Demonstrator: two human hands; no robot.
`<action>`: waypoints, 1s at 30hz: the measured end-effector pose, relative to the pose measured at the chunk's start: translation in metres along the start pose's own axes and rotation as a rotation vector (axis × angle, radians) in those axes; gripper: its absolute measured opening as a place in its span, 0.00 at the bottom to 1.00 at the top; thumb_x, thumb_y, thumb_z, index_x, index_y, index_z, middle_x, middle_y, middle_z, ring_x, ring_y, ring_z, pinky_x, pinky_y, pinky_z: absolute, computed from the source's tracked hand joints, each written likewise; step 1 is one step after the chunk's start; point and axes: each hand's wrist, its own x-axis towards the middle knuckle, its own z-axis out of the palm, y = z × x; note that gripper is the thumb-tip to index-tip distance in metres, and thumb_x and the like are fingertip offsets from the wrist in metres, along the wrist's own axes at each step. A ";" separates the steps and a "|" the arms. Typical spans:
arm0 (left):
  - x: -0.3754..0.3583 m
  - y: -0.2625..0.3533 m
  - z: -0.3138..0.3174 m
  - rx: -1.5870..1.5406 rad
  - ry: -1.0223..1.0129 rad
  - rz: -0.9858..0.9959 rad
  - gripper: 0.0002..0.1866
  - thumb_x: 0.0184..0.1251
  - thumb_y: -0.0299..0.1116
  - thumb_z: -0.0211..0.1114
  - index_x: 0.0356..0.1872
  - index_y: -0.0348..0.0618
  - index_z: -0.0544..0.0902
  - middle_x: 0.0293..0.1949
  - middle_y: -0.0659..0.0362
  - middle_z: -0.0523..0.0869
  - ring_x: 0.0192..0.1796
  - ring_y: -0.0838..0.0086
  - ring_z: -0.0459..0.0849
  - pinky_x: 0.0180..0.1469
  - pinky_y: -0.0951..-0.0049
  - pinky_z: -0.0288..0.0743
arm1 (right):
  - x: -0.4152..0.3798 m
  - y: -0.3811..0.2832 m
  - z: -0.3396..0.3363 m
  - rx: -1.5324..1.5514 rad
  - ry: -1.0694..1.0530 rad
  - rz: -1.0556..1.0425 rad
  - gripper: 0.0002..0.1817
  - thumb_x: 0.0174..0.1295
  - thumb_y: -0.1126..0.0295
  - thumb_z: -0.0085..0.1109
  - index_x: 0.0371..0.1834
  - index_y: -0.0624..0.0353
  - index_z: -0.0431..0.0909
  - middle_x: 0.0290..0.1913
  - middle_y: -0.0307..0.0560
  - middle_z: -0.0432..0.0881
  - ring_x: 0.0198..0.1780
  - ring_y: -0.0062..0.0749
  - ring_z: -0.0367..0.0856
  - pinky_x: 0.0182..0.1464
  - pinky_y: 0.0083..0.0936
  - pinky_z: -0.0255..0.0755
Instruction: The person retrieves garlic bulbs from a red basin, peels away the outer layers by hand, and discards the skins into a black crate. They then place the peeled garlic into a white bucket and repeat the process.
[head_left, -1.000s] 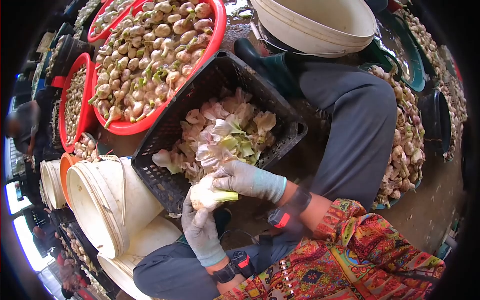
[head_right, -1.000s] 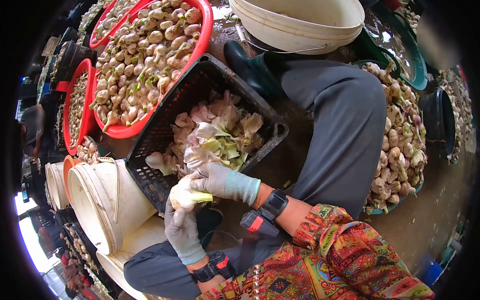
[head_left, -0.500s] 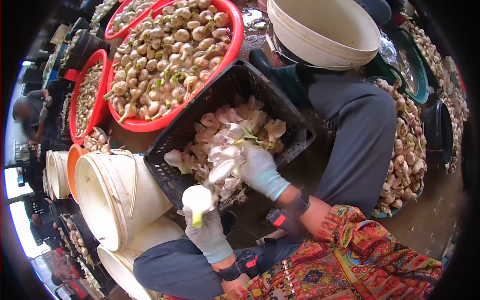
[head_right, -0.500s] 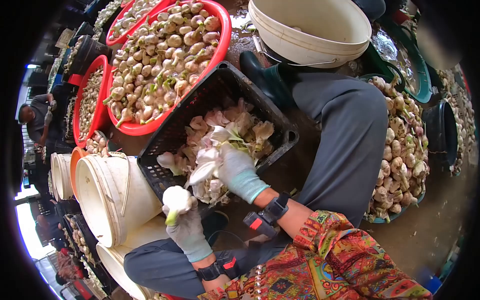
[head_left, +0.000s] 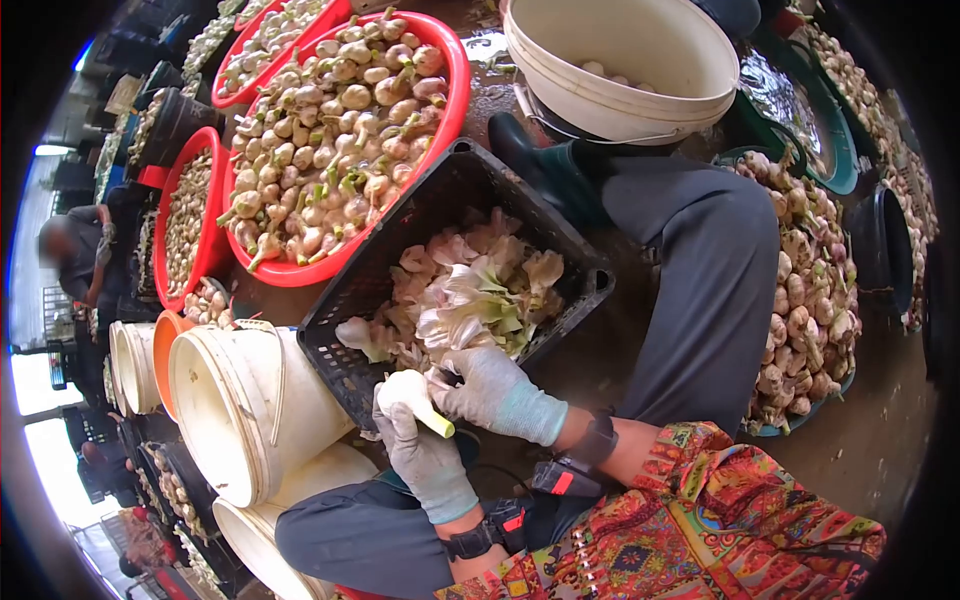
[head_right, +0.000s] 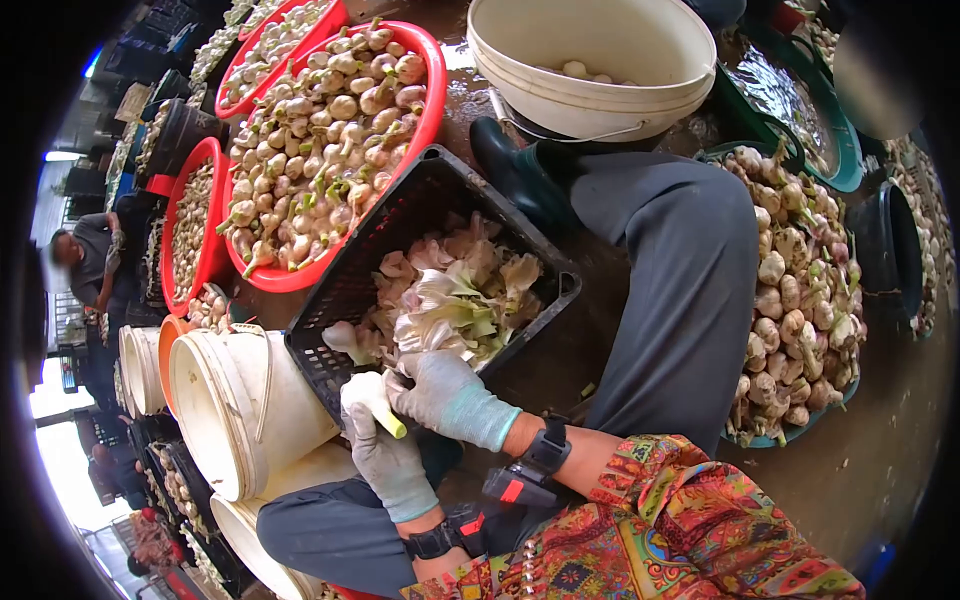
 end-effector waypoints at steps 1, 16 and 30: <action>0.000 -0.003 0.003 0.002 0.012 -0.013 0.20 0.72 0.35 0.56 0.60 0.36 0.69 0.56 0.53 0.76 0.58 0.65 0.75 0.64 0.63 0.67 | 0.002 0.004 0.002 -0.029 0.041 -0.030 0.14 0.57 0.62 0.58 0.31 0.65 0.78 0.28 0.62 0.80 0.31 0.53 0.80 0.36 0.38 0.73; 0.006 0.000 0.000 0.375 0.181 -0.264 0.30 0.63 0.18 0.57 0.67 0.30 0.60 0.59 0.44 0.74 0.55 0.63 0.80 0.55 0.67 0.78 | 0.022 0.022 0.004 0.145 -0.098 0.105 0.13 0.57 0.67 0.60 0.38 0.67 0.75 0.31 0.58 0.79 0.34 0.47 0.79 0.40 0.36 0.73; -0.008 0.005 0.001 0.369 0.278 0.055 0.25 0.64 0.17 0.56 0.64 0.28 0.64 0.60 0.40 0.71 0.55 0.60 0.80 0.51 0.69 0.81 | 0.039 0.024 0.027 -0.371 0.359 -0.006 0.10 0.54 0.70 0.61 0.33 0.65 0.74 0.30 0.60 0.79 0.33 0.52 0.80 0.37 0.37 0.74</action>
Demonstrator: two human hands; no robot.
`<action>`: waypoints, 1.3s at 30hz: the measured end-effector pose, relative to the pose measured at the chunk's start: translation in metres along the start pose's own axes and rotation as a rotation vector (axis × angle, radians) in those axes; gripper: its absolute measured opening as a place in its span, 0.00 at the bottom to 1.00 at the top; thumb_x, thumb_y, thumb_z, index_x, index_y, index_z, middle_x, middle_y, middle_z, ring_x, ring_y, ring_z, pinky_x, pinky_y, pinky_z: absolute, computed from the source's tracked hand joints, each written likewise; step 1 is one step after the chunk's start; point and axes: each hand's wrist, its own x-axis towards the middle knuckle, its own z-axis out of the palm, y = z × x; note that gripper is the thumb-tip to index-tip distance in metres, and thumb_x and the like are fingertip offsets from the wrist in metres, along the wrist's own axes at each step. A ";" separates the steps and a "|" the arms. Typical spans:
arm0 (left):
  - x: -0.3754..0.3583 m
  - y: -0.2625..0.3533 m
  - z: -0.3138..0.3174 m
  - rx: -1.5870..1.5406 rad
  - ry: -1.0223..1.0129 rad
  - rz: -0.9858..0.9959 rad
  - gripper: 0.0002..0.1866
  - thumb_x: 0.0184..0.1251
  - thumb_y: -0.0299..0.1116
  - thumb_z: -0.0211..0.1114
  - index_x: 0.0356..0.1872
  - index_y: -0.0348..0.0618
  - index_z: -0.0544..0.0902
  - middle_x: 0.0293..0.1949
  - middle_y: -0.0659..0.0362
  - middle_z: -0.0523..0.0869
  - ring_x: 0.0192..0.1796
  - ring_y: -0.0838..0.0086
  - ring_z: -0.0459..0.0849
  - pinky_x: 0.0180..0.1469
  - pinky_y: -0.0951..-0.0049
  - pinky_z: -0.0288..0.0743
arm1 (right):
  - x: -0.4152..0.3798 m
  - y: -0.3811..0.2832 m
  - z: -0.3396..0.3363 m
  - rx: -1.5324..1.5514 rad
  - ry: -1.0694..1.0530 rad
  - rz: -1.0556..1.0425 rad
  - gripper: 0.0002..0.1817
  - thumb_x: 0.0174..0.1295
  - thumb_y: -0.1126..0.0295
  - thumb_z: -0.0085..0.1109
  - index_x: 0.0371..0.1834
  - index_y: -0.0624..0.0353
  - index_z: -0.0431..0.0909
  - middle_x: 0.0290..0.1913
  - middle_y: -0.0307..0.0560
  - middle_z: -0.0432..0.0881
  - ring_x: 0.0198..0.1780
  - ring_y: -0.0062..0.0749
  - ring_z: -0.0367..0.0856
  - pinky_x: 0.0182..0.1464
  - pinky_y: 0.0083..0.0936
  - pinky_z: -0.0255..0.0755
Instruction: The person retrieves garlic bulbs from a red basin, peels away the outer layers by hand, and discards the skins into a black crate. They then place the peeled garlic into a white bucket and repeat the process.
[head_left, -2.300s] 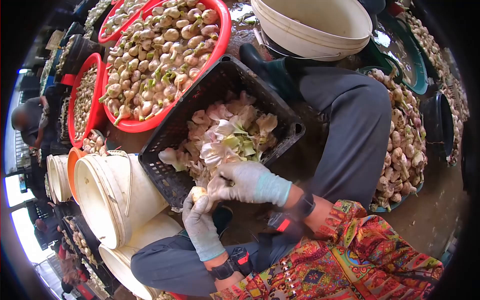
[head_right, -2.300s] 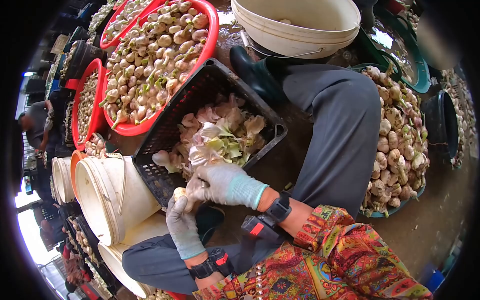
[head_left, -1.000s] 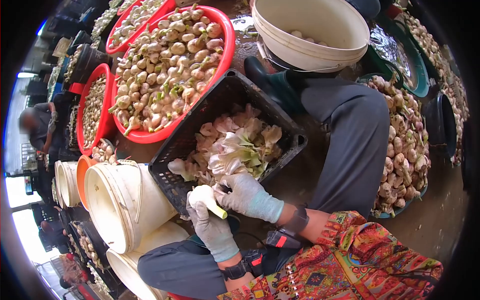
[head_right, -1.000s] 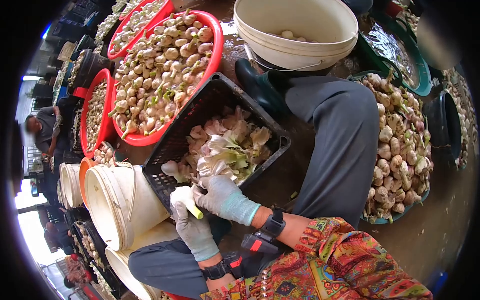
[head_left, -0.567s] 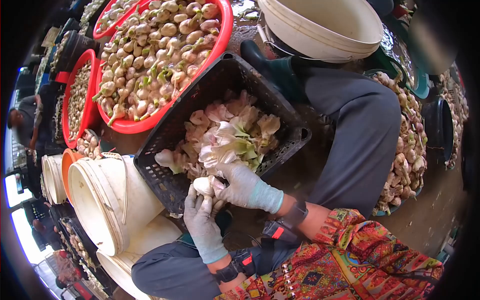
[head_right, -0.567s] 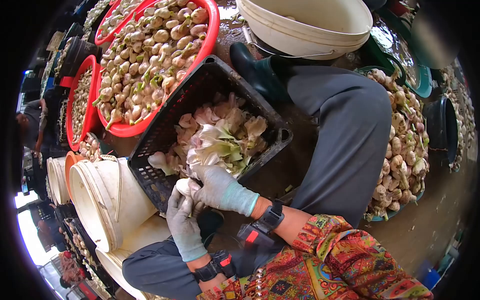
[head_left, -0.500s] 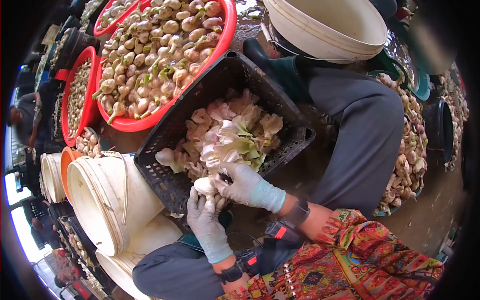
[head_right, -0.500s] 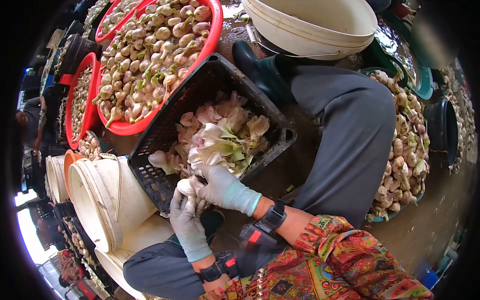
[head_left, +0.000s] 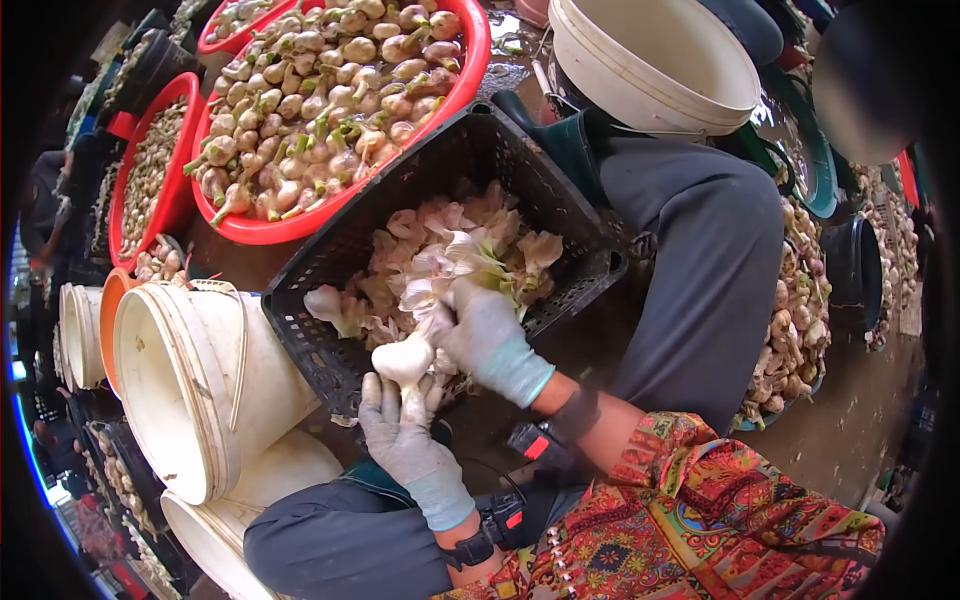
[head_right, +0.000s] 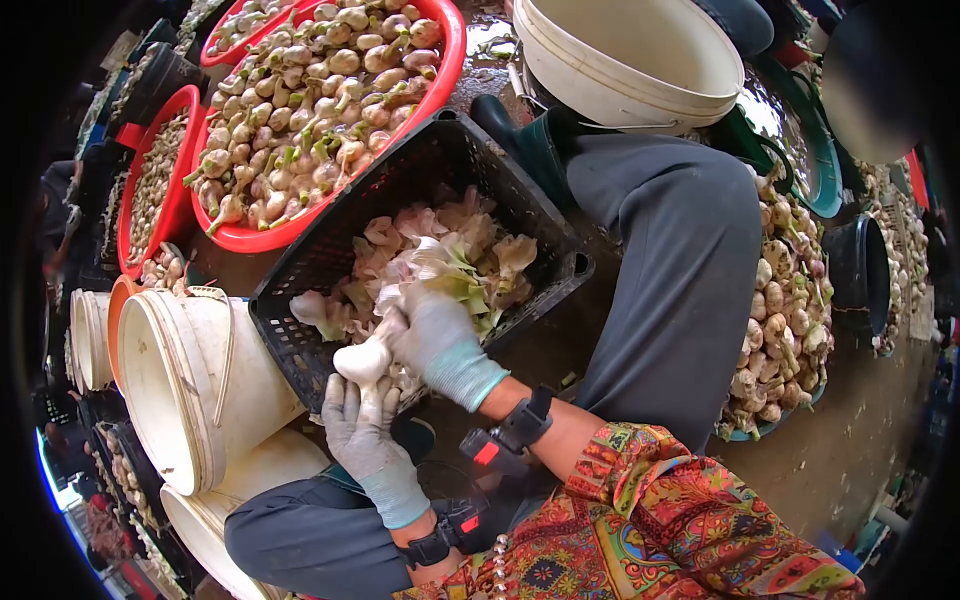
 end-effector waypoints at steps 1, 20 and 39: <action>-0.002 0.008 0.000 -0.072 -0.067 -0.095 0.26 0.64 0.18 0.56 0.64 0.28 0.63 0.59 0.42 0.73 0.53 0.61 0.81 0.50 0.70 0.82 | 0.008 0.006 -0.001 0.079 0.027 0.060 0.10 0.55 0.70 0.60 0.36 0.66 0.75 0.30 0.59 0.80 0.33 0.48 0.81 0.37 0.35 0.74; 0.010 -0.013 -0.026 -0.528 -0.290 -0.399 0.14 0.68 0.28 0.60 0.52 0.35 0.76 0.37 0.54 0.85 0.21 0.81 0.76 0.20 0.82 0.67 | 0.011 0.041 -0.012 1.019 -0.272 0.358 0.14 0.64 0.68 0.56 0.49 0.63 0.78 0.43 0.40 0.82 0.39 0.18 0.77 0.40 0.16 0.72; 0.007 0.005 -0.032 -0.930 -0.341 -0.478 0.14 0.71 0.36 0.57 0.48 0.35 0.72 0.29 0.60 0.74 0.25 0.78 0.69 0.25 0.79 0.64 | -0.004 0.055 -0.002 0.506 -0.208 -0.079 0.11 0.57 0.66 0.62 0.28 0.65 0.77 0.23 0.41 0.75 0.29 0.20 0.70 0.34 0.26 0.68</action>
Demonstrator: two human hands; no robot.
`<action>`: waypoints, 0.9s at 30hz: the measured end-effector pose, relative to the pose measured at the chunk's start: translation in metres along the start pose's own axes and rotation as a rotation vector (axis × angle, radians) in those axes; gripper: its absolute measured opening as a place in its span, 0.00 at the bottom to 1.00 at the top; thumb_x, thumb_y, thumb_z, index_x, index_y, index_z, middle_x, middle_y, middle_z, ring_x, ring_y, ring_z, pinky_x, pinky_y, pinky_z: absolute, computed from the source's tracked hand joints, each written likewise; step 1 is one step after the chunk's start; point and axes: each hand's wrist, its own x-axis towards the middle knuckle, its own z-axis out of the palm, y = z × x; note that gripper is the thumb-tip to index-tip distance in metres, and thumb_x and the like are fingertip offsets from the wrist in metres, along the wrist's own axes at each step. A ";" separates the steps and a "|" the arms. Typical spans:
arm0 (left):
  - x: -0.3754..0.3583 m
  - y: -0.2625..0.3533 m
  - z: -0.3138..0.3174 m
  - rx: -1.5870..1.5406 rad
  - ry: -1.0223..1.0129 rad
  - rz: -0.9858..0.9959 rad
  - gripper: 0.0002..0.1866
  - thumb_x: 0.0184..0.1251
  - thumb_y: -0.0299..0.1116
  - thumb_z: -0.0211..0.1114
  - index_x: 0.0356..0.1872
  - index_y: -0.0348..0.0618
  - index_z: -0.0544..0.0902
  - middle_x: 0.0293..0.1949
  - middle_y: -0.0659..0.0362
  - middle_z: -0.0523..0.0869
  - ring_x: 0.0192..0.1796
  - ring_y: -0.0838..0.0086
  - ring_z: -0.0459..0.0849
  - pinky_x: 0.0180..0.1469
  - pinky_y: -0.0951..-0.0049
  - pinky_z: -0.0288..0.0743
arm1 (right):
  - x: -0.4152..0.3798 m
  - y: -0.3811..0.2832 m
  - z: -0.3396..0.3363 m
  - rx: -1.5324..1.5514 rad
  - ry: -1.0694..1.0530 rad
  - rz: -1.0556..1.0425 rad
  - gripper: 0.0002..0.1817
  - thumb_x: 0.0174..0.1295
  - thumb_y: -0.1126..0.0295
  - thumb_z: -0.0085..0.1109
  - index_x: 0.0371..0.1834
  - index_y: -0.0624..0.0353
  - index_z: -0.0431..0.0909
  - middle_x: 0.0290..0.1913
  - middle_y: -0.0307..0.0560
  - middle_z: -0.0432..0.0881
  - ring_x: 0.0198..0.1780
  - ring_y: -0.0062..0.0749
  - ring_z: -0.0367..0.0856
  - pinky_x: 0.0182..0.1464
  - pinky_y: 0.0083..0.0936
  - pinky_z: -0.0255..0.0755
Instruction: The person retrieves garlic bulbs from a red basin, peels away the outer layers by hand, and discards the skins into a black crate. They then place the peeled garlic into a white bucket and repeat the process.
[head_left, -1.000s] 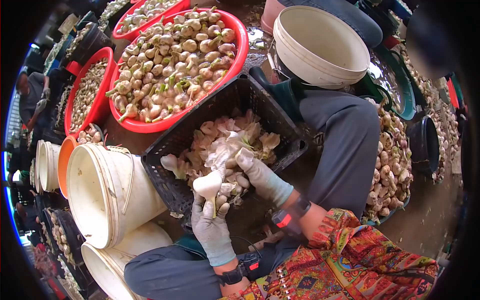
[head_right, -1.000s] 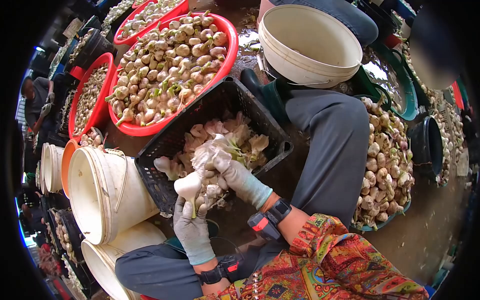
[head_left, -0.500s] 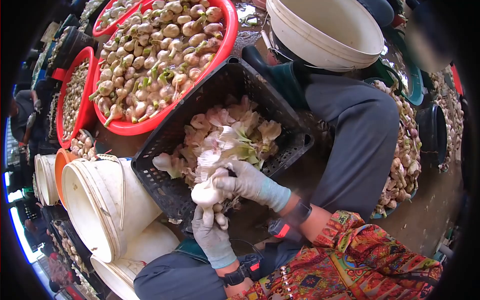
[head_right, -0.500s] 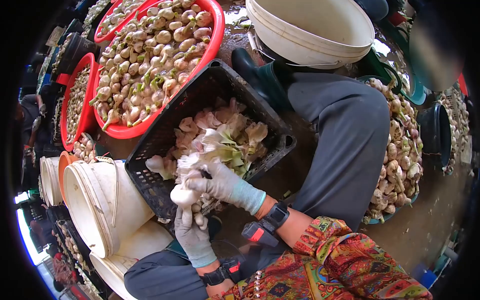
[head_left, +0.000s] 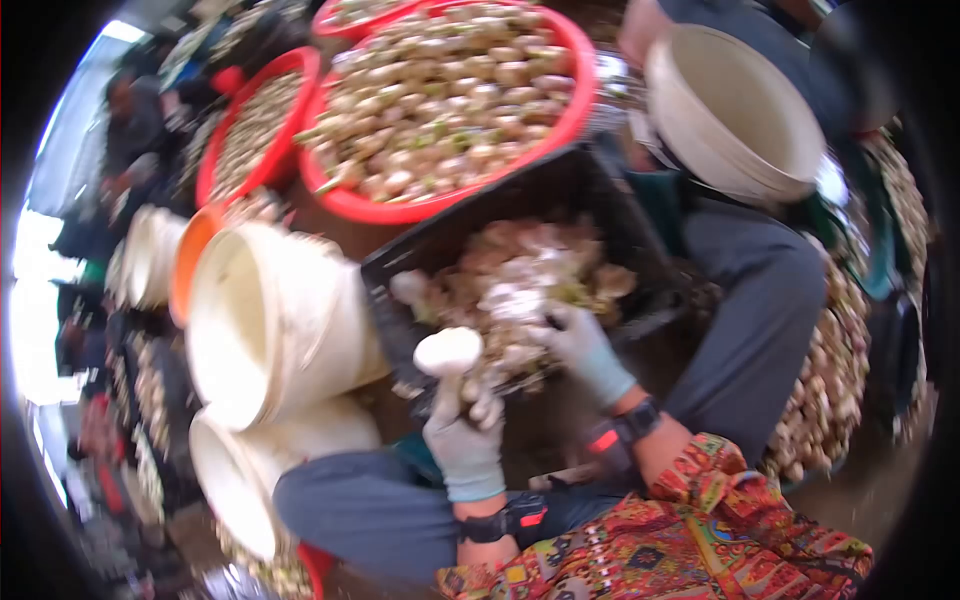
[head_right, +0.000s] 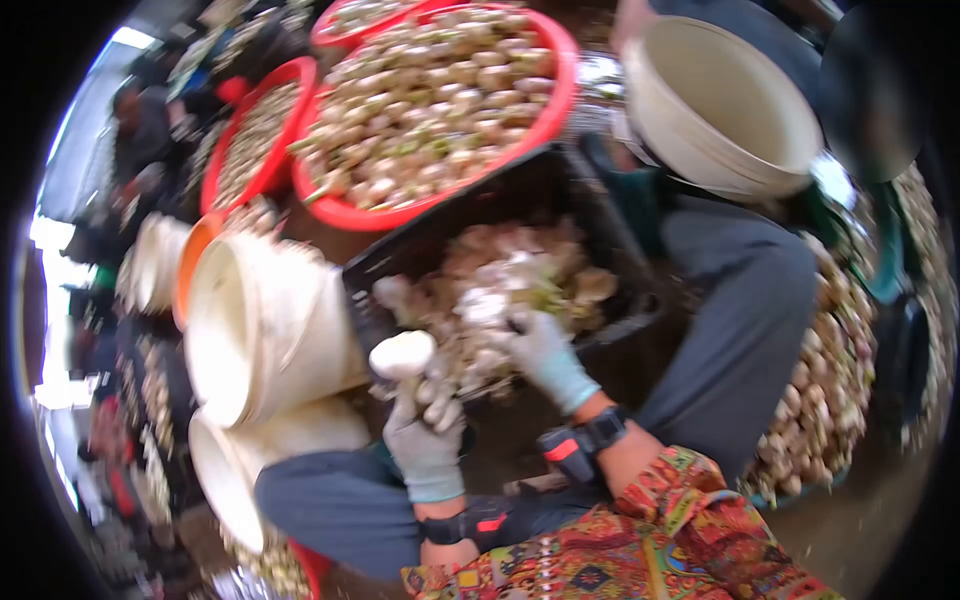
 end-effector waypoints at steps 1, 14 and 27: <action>-0.005 0.005 0.013 -0.056 0.018 0.052 0.14 0.70 0.36 0.57 0.48 0.36 0.72 0.29 0.60 0.74 0.26 0.77 0.69 0.25 0.79 0.64 | 0.000 -0.017 -0.002 -0.113 -0.023 0.061 0.11 0.56 0.68 0.62 0.26 0.64 0.75 0.21 0.42 0.72 0.27 0.20 0.68 0.32 0.26 0.66; -0.011 0.221 0.089 0.102 -0.219 0.839 0.27 0.71 0.40 0.55 0.61 0.26 0.67 0.57 0.45 0.77 0.47 0.66 0.78 0.43 0.74 0.75 | 0.004 -0.016 0.004 -0.579 -0.085 -0.037 0.07 0.54 0.74 0.55 0.34 0.63 0.75 0.35 0.66 0.79 0.39 0.60 0.79 0.42 0.47 0.73; 0.440 -0.023 0.127 2.153 -0.119 -0.074 0.38 0.47 0.38 0.73 0.61 0.36 0.69 0.40 0.50 0.83 0.32 0.69 0.84 0.34 0.72 0.78 | 0.024 -0.016 -0.009 -0.134 -0.210 0.310 0.13 0.63 0.60 0.53 0.37 0.61 0.70 0.31 0.60 0.77 0.36 0.58 0.78 0.38 0.44 0.72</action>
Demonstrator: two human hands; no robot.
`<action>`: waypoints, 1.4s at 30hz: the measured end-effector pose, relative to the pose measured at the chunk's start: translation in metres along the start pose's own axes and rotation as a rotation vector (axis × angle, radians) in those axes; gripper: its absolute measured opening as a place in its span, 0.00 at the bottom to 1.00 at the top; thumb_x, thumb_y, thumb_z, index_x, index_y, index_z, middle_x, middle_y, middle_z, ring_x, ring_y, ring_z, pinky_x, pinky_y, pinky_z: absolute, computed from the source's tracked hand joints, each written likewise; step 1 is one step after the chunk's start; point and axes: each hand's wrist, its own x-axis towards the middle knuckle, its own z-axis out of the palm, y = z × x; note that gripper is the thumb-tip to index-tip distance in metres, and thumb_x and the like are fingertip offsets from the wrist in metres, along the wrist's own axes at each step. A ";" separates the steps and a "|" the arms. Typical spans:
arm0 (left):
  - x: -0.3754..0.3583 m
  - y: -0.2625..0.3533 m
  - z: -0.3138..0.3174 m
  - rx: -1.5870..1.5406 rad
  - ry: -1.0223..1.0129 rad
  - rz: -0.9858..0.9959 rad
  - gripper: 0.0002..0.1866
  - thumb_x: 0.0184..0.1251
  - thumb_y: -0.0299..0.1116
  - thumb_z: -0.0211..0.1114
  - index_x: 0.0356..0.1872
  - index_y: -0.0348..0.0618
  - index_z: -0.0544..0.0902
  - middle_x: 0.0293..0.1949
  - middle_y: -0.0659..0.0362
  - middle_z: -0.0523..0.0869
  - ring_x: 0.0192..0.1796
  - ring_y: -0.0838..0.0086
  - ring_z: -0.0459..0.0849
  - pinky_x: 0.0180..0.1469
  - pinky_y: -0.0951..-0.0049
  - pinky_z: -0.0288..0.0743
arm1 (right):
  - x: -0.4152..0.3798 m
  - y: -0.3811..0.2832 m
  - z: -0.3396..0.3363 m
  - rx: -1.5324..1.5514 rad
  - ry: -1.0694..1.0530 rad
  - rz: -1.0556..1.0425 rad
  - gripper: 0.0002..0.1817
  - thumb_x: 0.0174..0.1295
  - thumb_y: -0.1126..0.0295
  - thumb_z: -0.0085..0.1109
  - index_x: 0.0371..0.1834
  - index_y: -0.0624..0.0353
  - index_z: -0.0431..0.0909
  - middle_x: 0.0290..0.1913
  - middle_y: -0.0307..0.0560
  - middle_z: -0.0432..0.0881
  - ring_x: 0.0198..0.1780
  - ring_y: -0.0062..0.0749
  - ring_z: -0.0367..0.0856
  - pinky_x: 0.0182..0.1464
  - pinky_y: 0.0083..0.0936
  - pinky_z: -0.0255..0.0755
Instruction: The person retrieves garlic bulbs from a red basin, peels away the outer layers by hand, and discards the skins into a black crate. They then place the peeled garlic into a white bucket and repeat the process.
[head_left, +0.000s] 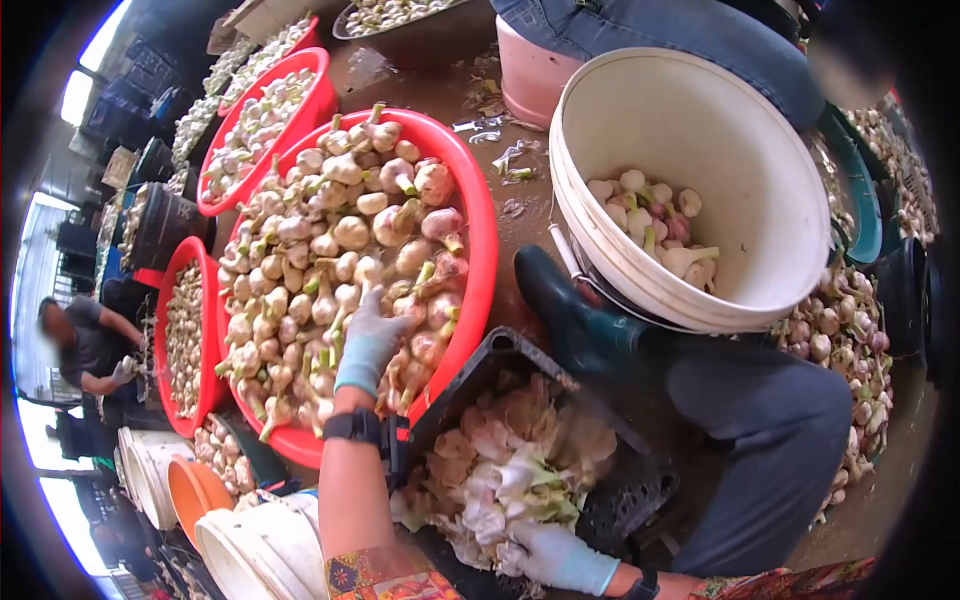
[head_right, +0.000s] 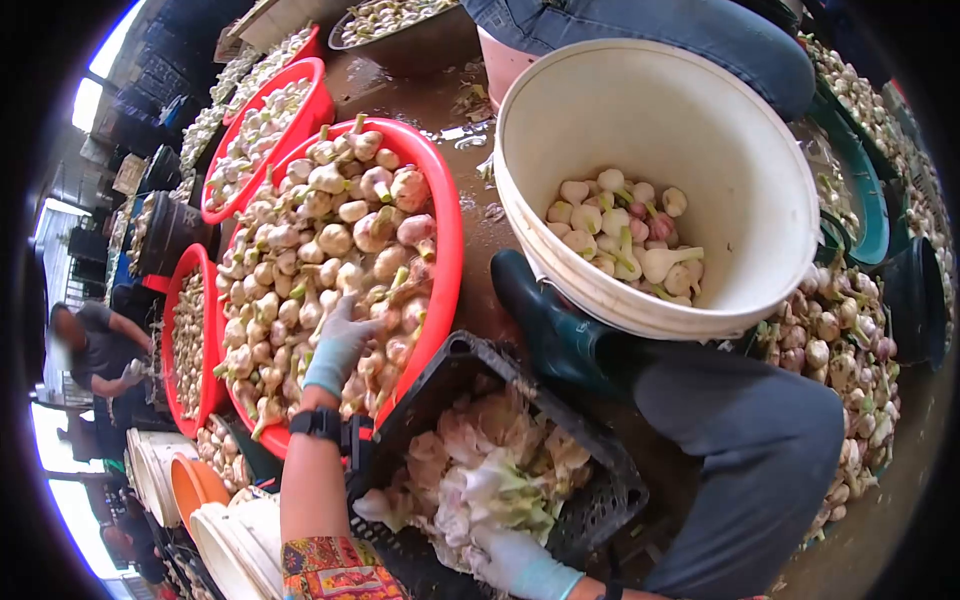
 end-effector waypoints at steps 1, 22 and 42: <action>0.019 -0.002 0.012 0.167 0.034 0.083 0.42 0.43 0.40 0.74 0.62 0.36 0.68 0.42 0.47 0.83 0.39 0.63 0.85 0.41 0.68 0.78 | -0.001 -0.009 -0.006 0.055 0.059 -0.016 0.13 0.64 0.61 0.52 0.35 0.61 0.71 0.30 0.61 0.77 0.34 0.57 0.78 0.37 0.44 0.71; 0.033 -0.009 0.031 0.788 -0.185 0.139 0.29 0.44 0.30 0.71 0.51 0.35 0.75 0.41 0.45 0.84 0.48 0.56 0.83 0.50 0.62 0.75 | 0.004 -0.015 -0.008 0.247 0.119 -0.012 0.16 0.66 0.59 0.50 0.37 0.64 0.74 0.32 0.65 0.78 0.36 0.58 0.79 0.39 0.42 0.72; -0.102 0.010 -0.031 -0.591 -0.085 0.160 0.22 0.68 0.44 0.60 0.55 0.40 0.76 0.44 0.60 0.83 0.42 0.77 0.83 0.38 0.77 0.77 | -0.005 -0.017 -0.022 0.142 0.078 -0.086 0.15 0.66 0.59 0.50 0.45 0.58 0.74 0.39 0.61 0.79 0.41 0.56 0.79 0.41 0.41 0.72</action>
